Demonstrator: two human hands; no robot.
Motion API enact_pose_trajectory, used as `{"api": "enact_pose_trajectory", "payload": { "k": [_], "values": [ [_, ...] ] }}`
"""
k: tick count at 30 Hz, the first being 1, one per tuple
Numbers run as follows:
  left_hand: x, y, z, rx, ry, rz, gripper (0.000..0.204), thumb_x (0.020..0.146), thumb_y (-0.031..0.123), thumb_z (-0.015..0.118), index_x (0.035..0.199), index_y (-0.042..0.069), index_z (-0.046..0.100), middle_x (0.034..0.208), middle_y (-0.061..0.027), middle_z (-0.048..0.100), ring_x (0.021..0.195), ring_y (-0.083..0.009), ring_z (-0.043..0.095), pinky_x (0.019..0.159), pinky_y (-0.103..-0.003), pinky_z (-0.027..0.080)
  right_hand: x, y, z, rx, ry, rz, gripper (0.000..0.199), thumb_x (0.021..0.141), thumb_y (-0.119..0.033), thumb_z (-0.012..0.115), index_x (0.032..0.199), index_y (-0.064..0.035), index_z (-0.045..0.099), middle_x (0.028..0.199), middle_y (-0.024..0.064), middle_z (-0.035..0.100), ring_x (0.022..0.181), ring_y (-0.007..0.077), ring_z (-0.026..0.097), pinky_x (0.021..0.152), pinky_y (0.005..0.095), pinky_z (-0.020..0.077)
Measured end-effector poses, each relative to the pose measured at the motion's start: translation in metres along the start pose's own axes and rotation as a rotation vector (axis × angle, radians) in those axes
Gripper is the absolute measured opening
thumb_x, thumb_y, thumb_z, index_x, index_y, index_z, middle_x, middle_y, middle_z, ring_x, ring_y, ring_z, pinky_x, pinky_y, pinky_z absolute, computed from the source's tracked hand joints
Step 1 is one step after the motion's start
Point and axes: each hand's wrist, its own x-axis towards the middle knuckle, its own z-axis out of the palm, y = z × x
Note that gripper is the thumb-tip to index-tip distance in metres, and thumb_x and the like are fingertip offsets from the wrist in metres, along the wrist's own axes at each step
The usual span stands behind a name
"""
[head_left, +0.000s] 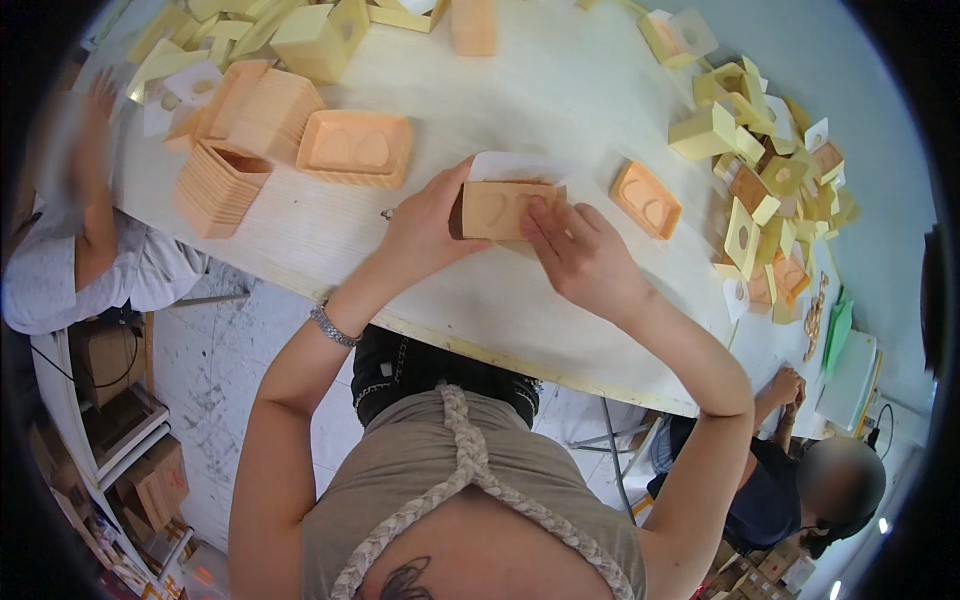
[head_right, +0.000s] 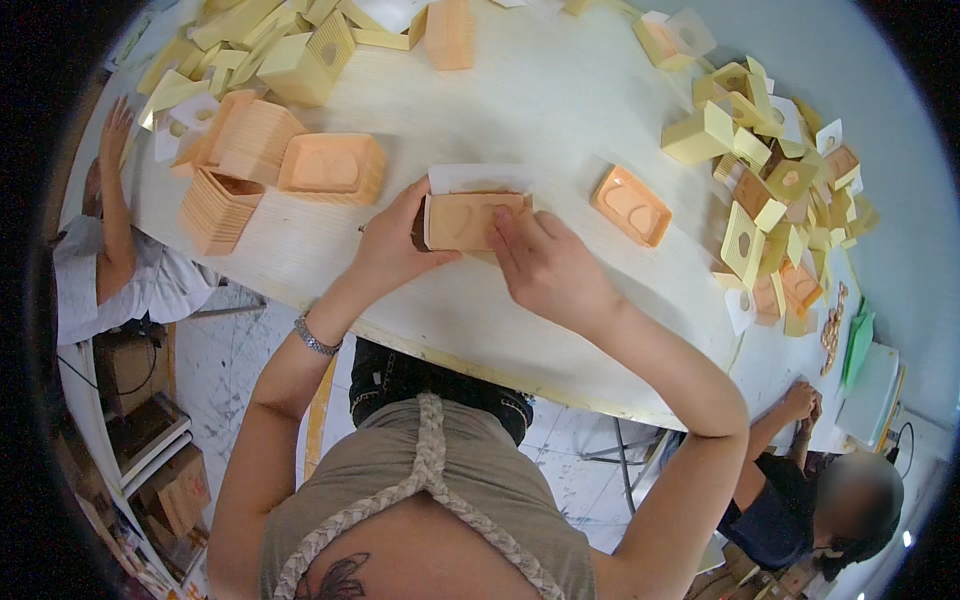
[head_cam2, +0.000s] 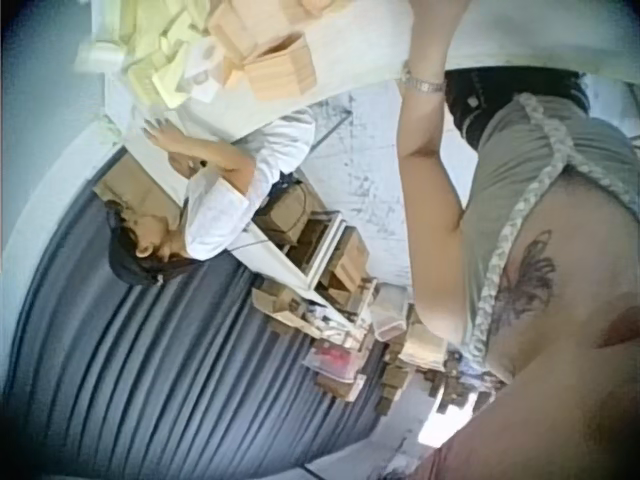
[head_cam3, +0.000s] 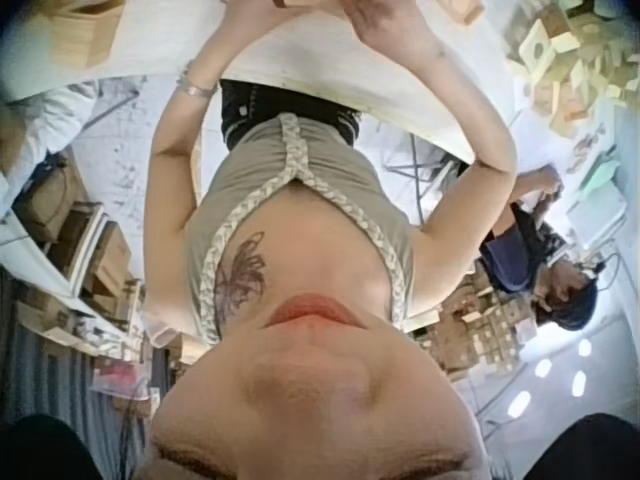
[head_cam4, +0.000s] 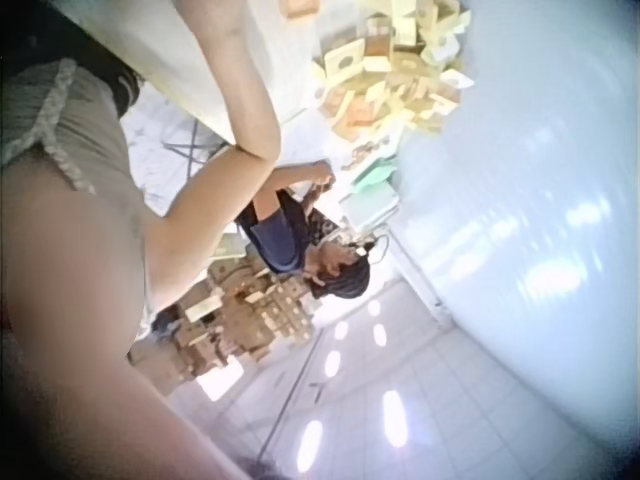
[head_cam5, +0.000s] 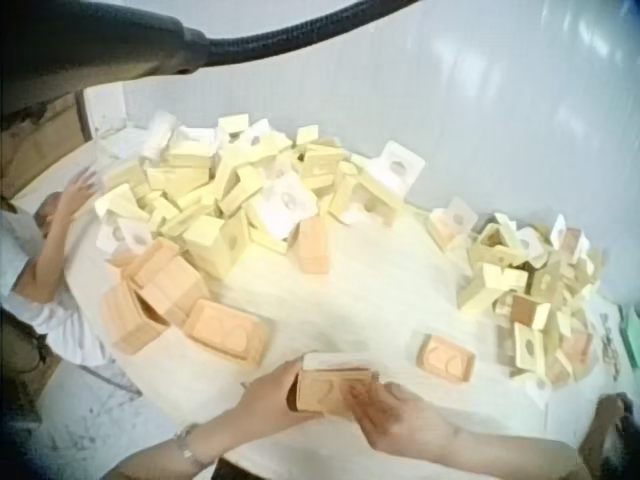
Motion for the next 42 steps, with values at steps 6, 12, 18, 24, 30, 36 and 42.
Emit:
{"api": "enact_pose_trajectory", "payload": {
  "k": [6,12,18,24,30,36,42],
  "values": [
    [0.001,0.010,-0.002,-0.030,-0.027,-0.106,0.091,0.065,0.015,0.088,0.142,0.008,0.040,0.130,-0.0151,0.057,0.114,-0.0298,0.060,0.094,-0.037,0.050,0.000,0.015,-0.003,0.045,-0.102,0.007,0.035,0.075,-0.008,0.062,0.105,0.0089,0.067,0.117,0.0204,0.065,0.104,0.0290,0.058,0.081,0.0335,0.0497],
    [0.002,0.005,0.005,0.026,0.035,-0.029,0.088,0.065,0.015,0.088,0.139,0.008,0.042,0.128,-0.0147,0.058,0.114,-0.0289,0.060,0.093,-0.037,0.051,0.010,-0.019,0.014,0.077,-0.018,0.310,0.041,0.072,-0.004,0.066,0.111,0.0080,0.065,0.123,0.0237,0.061,0.113,0.0335,0.056,0.089,0.0369,0.0495],
    [-0.002,0.005,0.004,0.030,0.030,-0.042,0.089,0.064,0.018,0.089,0.139,0.008,0.041,0.126,-0.0151,0.058,0.115,-0.0313,0.059,0.092,-0.038,0.051,-0.002,-0.027,0.018,0.630,0.183,0.485,0.043,0.070,-0.001,0.067,0.112,0.0097,0.063,0.125,0.0233,0.062,0.106,0.0360,0.062,0.085,0.0379,0.0527],
    [-0.003,0.003,0.008,0.152,0.034,-0.033,0.095,0.065,0.022,0.088,0.142,0.004,0.036,0.125,-0.0157,0.056,0.113,-0.0325,0.059,0.088,-0.040,0.052,0.007,-0.036,0.012,0.235,0.030,0.529,0.041,0.071,-0.001,0.065,0.111,0.0092,0.064,0.123,0.0214,0.063,0.104,0.0314,0.062,0.083,0.0386,0.0516],
    [-0.002,0.001,0.010,0.179,0.034,0.020,0.093,0.065,0.023,0.088,0.140,0.004,0.038,0.124,-0.0161,0.056,0.111,-0.0323,0.060,0.085,-0.039,0.053,0.013,-0.024,0.008,0.180,-0.135,0.569,0.028,0.072,-0.008,0.065,0.099,-0.0051,0.070,0.115,0.0063,0.068,0.100,0.0207,0.059,0.079,0.0375,0.0408],
    [-0.004,-0.006,0.012,0.156,0.071,0.091,0.093,0.065,0.025,0.088,0.139,0.002,0.037,0.122,-0.0164,0.057,0.108,-0.0326,0.060,0.085,-0.039,0.053,-0.004,-0.021,0.004,0.169,-0.030,0.508,0.010,0.077,-0.015,0.068,0.086,-0.0111,0.072,0.101,-0.0068,0.070,0.093,0.0167,0.055,0.084,0.0408,0.0364],
    [-0.002,0.001,0.010,0.184,0.026,0.014,0.097,0.065,0.027,0.088,0.143,0.003,0.035,0.125,-0.0175,0.056,0.109,-0.0337,0.060,0.087,-0.040,0.052,-0.007,-0.033,0.009,0.153,0.062,0.513,0.015,0.074,-0.021,0.073,0.084,-0.0109,0.071,0.108,-0.0034,0.068,0.097,0.0181,0.054,0.091,0.0431,0.0366]
  ]
}}
